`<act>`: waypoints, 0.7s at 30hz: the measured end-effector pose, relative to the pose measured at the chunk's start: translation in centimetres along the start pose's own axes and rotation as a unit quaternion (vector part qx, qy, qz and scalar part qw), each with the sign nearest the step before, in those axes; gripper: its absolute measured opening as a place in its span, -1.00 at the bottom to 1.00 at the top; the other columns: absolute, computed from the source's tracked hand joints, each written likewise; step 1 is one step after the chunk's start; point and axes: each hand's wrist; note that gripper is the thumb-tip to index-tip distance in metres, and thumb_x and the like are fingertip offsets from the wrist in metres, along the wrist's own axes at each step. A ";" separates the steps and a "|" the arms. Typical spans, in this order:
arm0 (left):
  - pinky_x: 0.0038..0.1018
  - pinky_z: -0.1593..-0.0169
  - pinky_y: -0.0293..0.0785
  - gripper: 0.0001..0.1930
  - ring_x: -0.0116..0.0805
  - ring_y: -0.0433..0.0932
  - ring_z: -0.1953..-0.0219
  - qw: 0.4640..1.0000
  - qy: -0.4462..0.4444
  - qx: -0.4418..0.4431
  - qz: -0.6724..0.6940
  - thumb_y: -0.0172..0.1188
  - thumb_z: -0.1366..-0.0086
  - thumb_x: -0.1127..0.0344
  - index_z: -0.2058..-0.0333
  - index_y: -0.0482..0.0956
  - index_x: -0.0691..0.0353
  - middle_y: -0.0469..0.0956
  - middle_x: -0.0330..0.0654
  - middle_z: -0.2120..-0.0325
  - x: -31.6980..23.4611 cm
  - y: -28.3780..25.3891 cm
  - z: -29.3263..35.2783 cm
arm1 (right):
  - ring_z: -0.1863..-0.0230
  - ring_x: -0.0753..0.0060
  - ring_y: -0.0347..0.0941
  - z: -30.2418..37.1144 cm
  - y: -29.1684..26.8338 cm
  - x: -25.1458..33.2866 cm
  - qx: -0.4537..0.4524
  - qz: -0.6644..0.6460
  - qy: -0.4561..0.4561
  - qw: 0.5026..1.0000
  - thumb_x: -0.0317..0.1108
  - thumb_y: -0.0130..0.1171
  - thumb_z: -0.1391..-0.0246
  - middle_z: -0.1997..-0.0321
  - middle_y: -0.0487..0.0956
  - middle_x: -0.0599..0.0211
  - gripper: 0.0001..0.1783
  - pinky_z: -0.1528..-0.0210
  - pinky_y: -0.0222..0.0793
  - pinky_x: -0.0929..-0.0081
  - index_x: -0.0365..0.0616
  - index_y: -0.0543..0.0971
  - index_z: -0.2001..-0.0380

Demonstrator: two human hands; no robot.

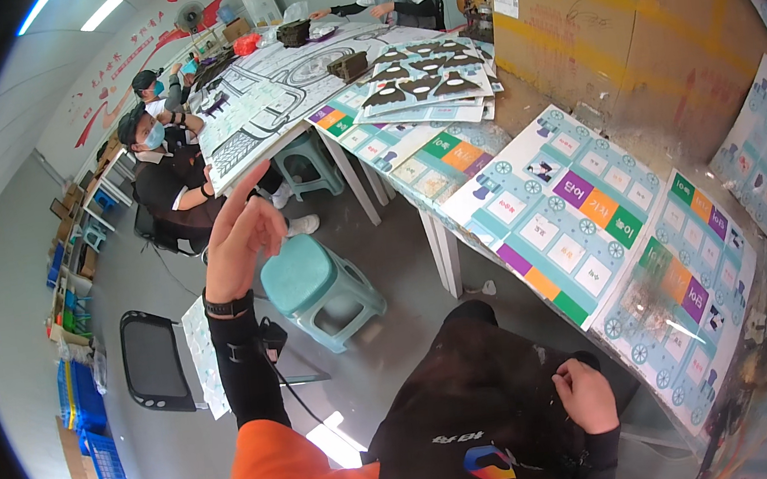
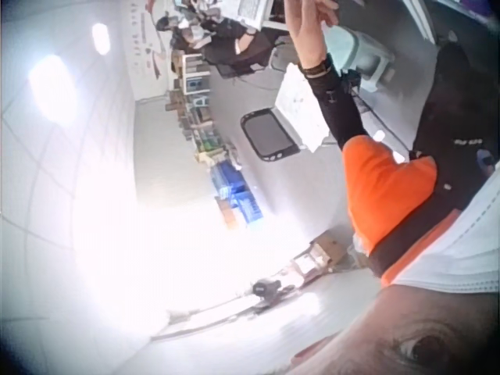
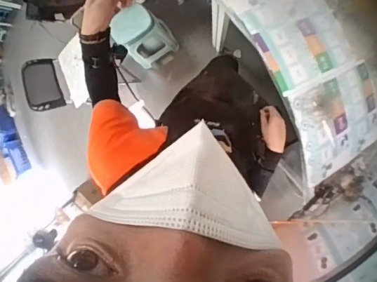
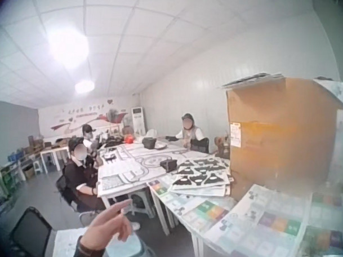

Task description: The recorder is applying adhesive to shoe components using a brush and a pressurized container.

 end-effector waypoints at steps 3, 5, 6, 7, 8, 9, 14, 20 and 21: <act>-0.63 0.46 0.31 -0.45 -0.56 0.45 0.57 0.999 0.004 0.041 -0.020 -0.06 -0.49 0.29 -0.39 0.10 0.27 0.58 -0.18 0.46 -0.6 1.3 -1.0 | 0.35 0.01 0.55 -0.4 -0.6 0.4 -0.007 0.029 -0.029 0.999 -0.37 0.26 -0.08 0.41 0.58 0.14 -0.86 0.31 0.43 0.18 -0.18 0.55 0.34; -0.65 0.49 0.29 -0.45 -0.58 0.45 0.56 0.994 0.009 0.079 -0.082 -0.08 -0.49 0.30 -0.39 0.10 0.27 0.57 -0.19 0.47 -0.8 2.2 -1.4 | 0.35 0.02 0.55 -0.5 -0.9 1.2 -0.007 0.025 -0.028 0.999 -0.37 0.26 -0.08 0.41 0.58 0.14 -0.86 0.31 0.43 0.18 -0.18 0.55 0.34; -0.65 0.48 0.30 -0.44 -0.58 0.46 0.56 0.992 0.004 0.089 -0.086 -0.05 -0.48 0.31 -0.39 0.10 0.26 0.58 -0.19 0.46 -0.8 2.6 -1.5 | 0.35 0.02 0.55 -0.7 -0.9 1.5 -0.007 0.020 -0.027 0.999 -0.37 0.26 -0.08 0.41 0.58 0.14 -0.86 0.31 0.43 0.18 -0.18 0.55 0.34; -0.65 0.48 0.30 -0.44 -0.58 0.46 0.56 0.992 0.005 0.088 -0.086 -0.05 -0.48 0.31 -0.39 0.10 0.26 0.58 -0.19 0.46 -0.6 2.8 -1.6 | 0.35 0.02 0.55 -1.0 -1.0 1.7 -0.007 0.021 -0.027 0.999 -0.37 0.26 -0.08 0.41 0.58 0.14 -0.86 0.31 0.43 0.18 -0.18 0.55 0.34; -0.65 0.47 0.31 -0.44 -0.58 0.46 0.56 0.991 0.001 0.104 -0.085 -0.05 -0.48 0.31 -0.39 0.09 0.26 0.58 -0.19 0.46 -0.4 3.0 -1.5 | 0.35 0.02 0.55 -1.1 -1.0 1.9 -0.008 0.024 -0.036 0.999 -0.37 0.26 -0.08 0.41 0.59 0.14 -0.86 0.31 0.43 0.18 -0.18 0.55 0.34; -0.65 0.45 0.31 -0.44 -0.58 0.46 0.56 0.989 -0.002 0.119 -0.084 -0.04 -0.49 0.32 -0.40 0.09 0.26 0.57 -0.19 0.46 -0.1 3.1 -1.4 | 0.35 0.02 0.55 -1.2 -0.9 2.1 -0.008 0.028 -0.044 0.999 -0.37 0.26 -0.08 0.41 0.59 0.14 -0.86 0.31 0.43 0.18 -0.19 0.55 0.34; -0.64 0.43 0.33 -0.45 -0.59 0.47 0.53 0.986 -0.035 0.149 -0.070 -0.05 -0.50 0.31 -0.40 0.09 0.24 0.57 -0.19 0.44 1.5 2.7 -0.6 | 0.35 0.02 0.55 -1.2 0.0 2.8 0.005 0.021 -0.046 0.999 -0.36 0.26 -0.08 0.42 0.59 0.14 -0.85 0.30 0.43 0.18 -0.19 0.55 0.34; -0.65 0.43 0.33 -0.46 -0.59 0.46 0.53 0.985 -0.059 0.151 -0.061 -0.05 -0.50 0.31 -0.39 0.11 0.23 0.57 -0.21 0.44 3.5 1.5 0.5 | 0.39 0.06 0.57 -1.4 1.4 3.4 0.017 0.015 -0.054 0.998 -0.41 0.26 -0.05 0.43 0.59 0.08 -0.85 0.32 0.44 0.26 -0.24 0.56 0.33; -0.65 0.43 0.33 -0.46 -0.59 0.46 0.53 0.985 -0.064 0.152 -0.056 -0.05 -0.50 0.32 -0.39 0.12 0.23 0.57 -0.22 0.44 4.0 1.3 0.6 | 0.39 0.07 0.57 -1.5 1.6 3.4 0.017 0.013 -0.056 0.998 -0.40 0.26 -0.05 0.43 0.58 0.08 -0.85 0.32 0.44 0.26 -0.24 0.57 0.33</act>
Point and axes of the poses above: each hand's wrist, its own z-axis away from the middle knuckle, its own y-axis out of the palm, x = y × z
